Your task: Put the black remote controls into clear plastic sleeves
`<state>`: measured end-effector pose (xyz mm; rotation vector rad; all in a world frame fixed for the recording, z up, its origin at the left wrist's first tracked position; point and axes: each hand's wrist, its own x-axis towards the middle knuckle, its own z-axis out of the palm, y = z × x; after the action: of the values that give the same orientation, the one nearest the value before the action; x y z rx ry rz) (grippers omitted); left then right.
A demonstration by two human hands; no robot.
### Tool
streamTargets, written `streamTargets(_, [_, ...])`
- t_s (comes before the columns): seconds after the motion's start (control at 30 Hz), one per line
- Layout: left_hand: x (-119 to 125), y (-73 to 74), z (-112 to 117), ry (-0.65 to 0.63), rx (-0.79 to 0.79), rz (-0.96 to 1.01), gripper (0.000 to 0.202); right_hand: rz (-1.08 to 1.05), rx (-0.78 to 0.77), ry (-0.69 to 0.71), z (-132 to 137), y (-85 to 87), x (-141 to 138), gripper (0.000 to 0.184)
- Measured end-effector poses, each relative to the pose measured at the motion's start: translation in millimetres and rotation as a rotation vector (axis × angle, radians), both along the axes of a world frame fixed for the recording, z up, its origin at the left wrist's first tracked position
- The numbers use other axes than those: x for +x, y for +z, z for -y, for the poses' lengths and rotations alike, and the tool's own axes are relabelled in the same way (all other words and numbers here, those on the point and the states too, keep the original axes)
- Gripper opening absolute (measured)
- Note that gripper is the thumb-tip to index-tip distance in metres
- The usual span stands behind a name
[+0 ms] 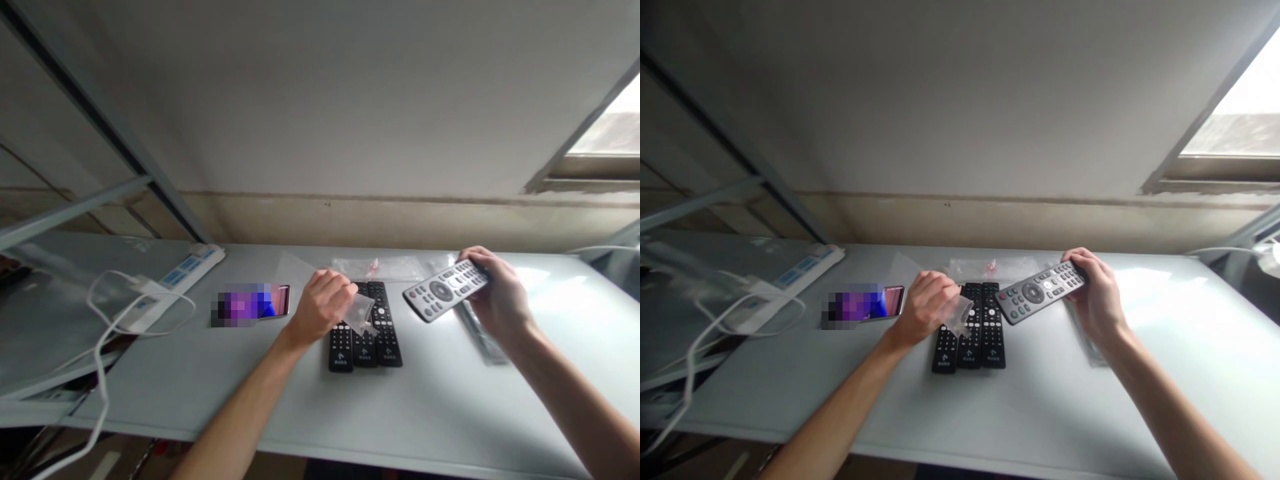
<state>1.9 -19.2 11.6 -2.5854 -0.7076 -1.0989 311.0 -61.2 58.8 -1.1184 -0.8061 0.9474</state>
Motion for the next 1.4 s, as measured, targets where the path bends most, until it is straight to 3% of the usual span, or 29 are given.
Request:
streamTargets(0.07, [-1, 1.8, -1, 0.007, -0.003, -0.027, 0.013, -0.176, -0.081, 0.06, -11, -9.5, -10, 0.015])
streamTargets(0.17, [2, -2.3, -4, 0.001, -0.078, -0.005, 0.015, -0.266, -0.143, 0.1, -16, -29.6, -22, 0.018])
streamTargets(0.27, [5, -7.8, -6, -0.009, -0.139, 0.022, 0.015, -0.181, -0.176, 0.127, -9, -47.4, -27, 0.02])
streamTargets(0.37, [4, -9.5, -8, 0.015, -0.126, -0.076, 0.012, -0.039, -0.188, 0.18, 0, -56.9, -27, 0.022])
streamTargets(0.5, [0, -11.1, -10, 0.074, -0.175, -0.219, 0.011, 0.051, -0.166, 0.217, 5, -60.1, -29, 0.024])
streamTargets(0.6, [-1, -16.4, -13, 0.075, -0.243, -0.205, 0.013, 0.085, -0.192, 0.116, 7, -61.5, -33, 0.023])
streamTargets(0.83, [1, -22.7, -18, 0.02, -0.333, 0.125, 0.009, 0.175, -0.147, -0.169, 7, -61.9, -34, 0.021])
streamTargets(0.93, [4, -21.0, -15, -0.082, -0.43, 0.294, 0.01, 0.114, -0.105, -0.182, 7, -58.8, -34, 0.019])
streamTargets(1.07, [9, -23.7, -12, -0.147, -0.509, 0.308, 0.008, 0.078, -0.088, -0.126, 8, -56.9, -37, 0.02])
streamTargets(1.23, [10, -29.4, -14, -0.075, -0.414, 0.231, 0.011, 0.123, -0.127, -0.141, 9, -60.2, -39, 0.022])
streamTargets(1.4, [5, -21.5, -11, -0.021, -0.265, 0.129, 0.01, 0.085, -0.141, -0.051, 9, -60.0, -37, 0.02])
